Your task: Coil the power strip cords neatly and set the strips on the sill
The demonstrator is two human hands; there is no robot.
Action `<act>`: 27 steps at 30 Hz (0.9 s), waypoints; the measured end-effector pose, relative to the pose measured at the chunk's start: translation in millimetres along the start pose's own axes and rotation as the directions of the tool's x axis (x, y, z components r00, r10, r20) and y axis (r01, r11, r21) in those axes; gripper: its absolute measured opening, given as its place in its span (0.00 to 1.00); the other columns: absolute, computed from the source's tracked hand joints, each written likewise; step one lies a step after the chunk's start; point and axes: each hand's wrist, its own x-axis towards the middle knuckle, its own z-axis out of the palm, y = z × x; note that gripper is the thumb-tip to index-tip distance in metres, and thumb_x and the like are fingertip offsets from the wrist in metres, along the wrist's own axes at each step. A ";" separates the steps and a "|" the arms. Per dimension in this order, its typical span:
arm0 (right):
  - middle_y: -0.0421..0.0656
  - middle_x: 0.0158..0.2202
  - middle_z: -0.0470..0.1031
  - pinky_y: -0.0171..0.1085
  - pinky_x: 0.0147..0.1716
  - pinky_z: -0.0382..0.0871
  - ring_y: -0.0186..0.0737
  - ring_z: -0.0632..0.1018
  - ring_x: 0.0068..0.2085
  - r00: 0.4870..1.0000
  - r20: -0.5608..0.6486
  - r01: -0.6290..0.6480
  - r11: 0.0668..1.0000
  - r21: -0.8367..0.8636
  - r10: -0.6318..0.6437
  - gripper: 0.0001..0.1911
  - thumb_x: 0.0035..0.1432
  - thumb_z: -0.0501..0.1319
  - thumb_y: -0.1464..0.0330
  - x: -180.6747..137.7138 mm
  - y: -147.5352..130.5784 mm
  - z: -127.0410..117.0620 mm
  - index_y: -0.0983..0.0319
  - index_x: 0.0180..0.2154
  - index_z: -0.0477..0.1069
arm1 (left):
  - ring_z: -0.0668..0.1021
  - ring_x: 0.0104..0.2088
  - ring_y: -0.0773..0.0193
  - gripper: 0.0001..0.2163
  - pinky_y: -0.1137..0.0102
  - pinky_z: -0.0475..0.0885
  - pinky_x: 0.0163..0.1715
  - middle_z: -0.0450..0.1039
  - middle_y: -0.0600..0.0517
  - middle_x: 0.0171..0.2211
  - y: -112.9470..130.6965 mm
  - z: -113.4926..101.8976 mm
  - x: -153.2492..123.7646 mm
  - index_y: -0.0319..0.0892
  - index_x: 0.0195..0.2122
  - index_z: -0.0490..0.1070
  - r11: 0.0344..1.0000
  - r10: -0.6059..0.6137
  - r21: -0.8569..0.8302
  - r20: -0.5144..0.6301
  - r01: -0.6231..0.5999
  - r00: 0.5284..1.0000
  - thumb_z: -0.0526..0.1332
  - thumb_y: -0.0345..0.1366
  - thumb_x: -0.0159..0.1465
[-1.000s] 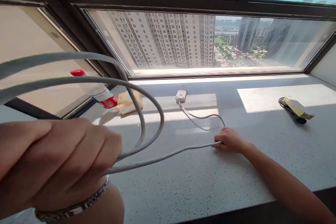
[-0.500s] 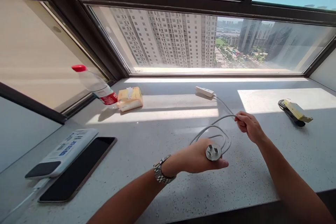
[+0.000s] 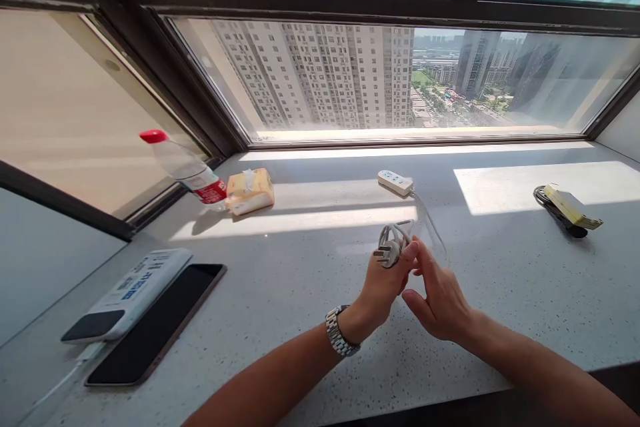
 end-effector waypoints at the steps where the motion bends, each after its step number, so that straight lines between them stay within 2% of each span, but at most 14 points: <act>1: 0.62 0.61 0.63 0.47 0.36 0.77 0.53 0.79 0.44 1.000 0.010 0.016 1.000 -0.017 -0.016 0.43 0.67 0.48 0.51 -2.8 -1.4 2.7 0.59 0.70 0.26 | 0.57 0.18 0.75 0.23 0.76 0.54 0.17 0.56 0.60 0.18 -1.6 -1.0 1.7 0.41 0.26 0.64 1.000 0.024 0.012 -0.016 -0.024 1.000 0.64 0.58 0.55; 4: 0.63 0.67 0.53 0.50 0.43 0.76 0.58 0.73 0.57 1.000 0.021 0.012 0.992 0.122 -0.015 0.49 0.64 0.44 0.44 -9.7 -6.4 10.3 0.60 0.69 0.18 | 0.61 0.17 0.74 0.21 0.75 0.58 0.17 0.60 0.59 0.17 -8.7 -5.1 7.8 0.41 0.24 0.65 0.981 0.148 0.139 -0.080 -0.136 0.986 0.66 0.54 0.54; 7: 0.57 0.71 0.38 0.52 0.56 0.68 0.56 0.57 0.68 0.999 0.033 -0.042 0.923 0.382 0.032 0.45 0.65 0.41 0.44 -13.4 -9.3 17.1 0.58 0.69 0.20 | 0.67 0.18 0.71 0.17 0.75 0.64 0.18 0.65 0.57 0.18 -13.8 -8.5 13.4 0.40 0.24 0.65 0.949 0.207 0.266 -0.118 -0.170 0.971 0.69 0.47 0.52; 8: 0.56 0.72 0.38 0.52 0.57 0.66 0.54 0.54 0.69 0.998 0.038 -0.069 0.888 0.454 0.058 0.42 0.66 0.40 0.45 -14.0 -8.8 19.2 0.56 0.70 0.22 | 0.68 0.19 0.70 0.16 0.74 0.64 0.18 0.66 0.57 0.18 -13.4 -9.2 14.5 0.40 0.25 0.66 0.952 0.187 0.267 -0.114 -0.151 0.976 0.68 0.46 0.53; 10: 0.55 0.71 0.43 0.51 0.56 0.68 0.52 0.57 0.68 0.992 0.022 -0.119 0.837 0.534 0.127 0.40 0.66 0.42 0.46 -13.9 -5.5 22.4 0.53 0.70 0.29 | 0.71 0.20 0.69 0.15 0.74 0.66 0.18 0.69 0.55 0.20 -7.4 -10.3 15.4 0.40 0.26 0.67 0.970 0.161 0.197 -0.092 -0.141 0.983 0.66 0.46 0.56; 13: 0.55 0.65 0.57 0.47 0.49 0.74 0.50 0.70 0.60 0.979 -0.103 -0.109 0.876 0.470 0.176 0.34 0.65 0.53 0.51 -9.9 1.7 22.2 0.52 0.67 0.44 | 0.72 0.21 0.68 0.17 0.73 0.69 0.23 0.67 0.56 0.18 14.1 -13.6 12.9 0.40 0.25 0.65 0.986 0.158 -0.047 -0.017 -0.158 0.987 0.65 0.48 0.58; 15: 0.51 0.55 0.68 0.44 0.46 0.75 0.46 0.76 0.51 0.980 -0.175 -0.026 0.935 0.354 0.093 0.25 0.64 0.58 0.60 -4.6 4.1 18.1 0.53 0.61 0.57 | 0.69 0.17 0.71 0.18 0.74 0.70 0.24 0.60 0.59 0.14 33.0 -18.2 8.6 0.41 0.23 0.63 0.965 0.146 -0.229 0.055 -0.130 0.988 0.66 0.48 0.58; 17: 0.49 0.47 0.72 0.44 0.45 0.75 0.44 0.77 0.47 0.974 -0.224 0.091 0.960 0.266 -0.030 0.19 0.63 0.59 0.67 1.4 3.1 12.9 0.55 0.55 0.63 | 0.63 0.13 0.74 0.17 0.76 0.68 0.20 0.53 0.63 0.12 50.8 -24.0 2.7 0.41 0.24 0.62 0.924 0.143 -0.370 0.108 -0.094 0.984 0.67 0.45 0.58; 20: 0.51 0.47 0.70 0.47 0.46 0.75 0.47 0.76 0.50 0.940 -0.283 0.244 0.954 0.174 -0.189 0.20 0.61 0.59 0.69 7.4 -1.6 9.3 0.56 0.55 0.61 | 0.53 0.10 0.76 0.14 0.78 0.63 0.15 0.46 0.65 0.11 68.1 -32.0 -6.1 0.42 0.26 0.62 0.869 0.198 -0.484 0.152 -0.102 0.968 0.66 0.42 0.60; 23: 0.53 0.51 0.67 0.46 0.42 0.77 0.49 0.74 0.52 0.910 -0.302 0.323 0.942 0.088 -0.284 0.25 0.60 0.60 0.68 8.5 -5.2 11.8 0.57 0.58 0.57 | 0.48 0.10 0.76 0.13 0.79 0.60 0.14 0.42 0.66 0.11 72.2 -36.4 -11.5 0.42 0.27 0.62 0.843 0.296 -0.521 0.240 -0.135 0.925 0.64 0.41 0.63; 25: 0.54 0.51 0.66 0.43 0.39 0.78 0.48 0.73 0.51 0.901 -0.329 0.321 0.945 0.064 -0.283 0.26 0.59 0.61 0.68 8.0 -5.9 14.0 0.58 0.57 0.57 | 0.47 0.09 0.76 0.12 0.79 0.58 0.13 0.41 0.66 0.11 70.9 -36.7 -13.4 0.42 0.28 0.63 0.839 0.342 -0.524 0.297 -0.147 0.891 0.63 0.41 0.64; 27: 0.53 0.48 0.67 0.43 0.38 0.77 0.47 0.74 0.48 0.902 -0.374 0.261 0.962 0.079 -0.214 0.22 0.58 0.61 0.68 7.8 -5.2 15.2 0.58 0.53 0.60 | 0.47 0.08 0.76 0.12 0.79 0.55 0.12 0.42 0.66 0.10 70.3 -34.4 -15.5 0.42 0.28 0.63 0.839 0.379 -0.517 0.330 -0.170 0.865 0.62 0.41 0.65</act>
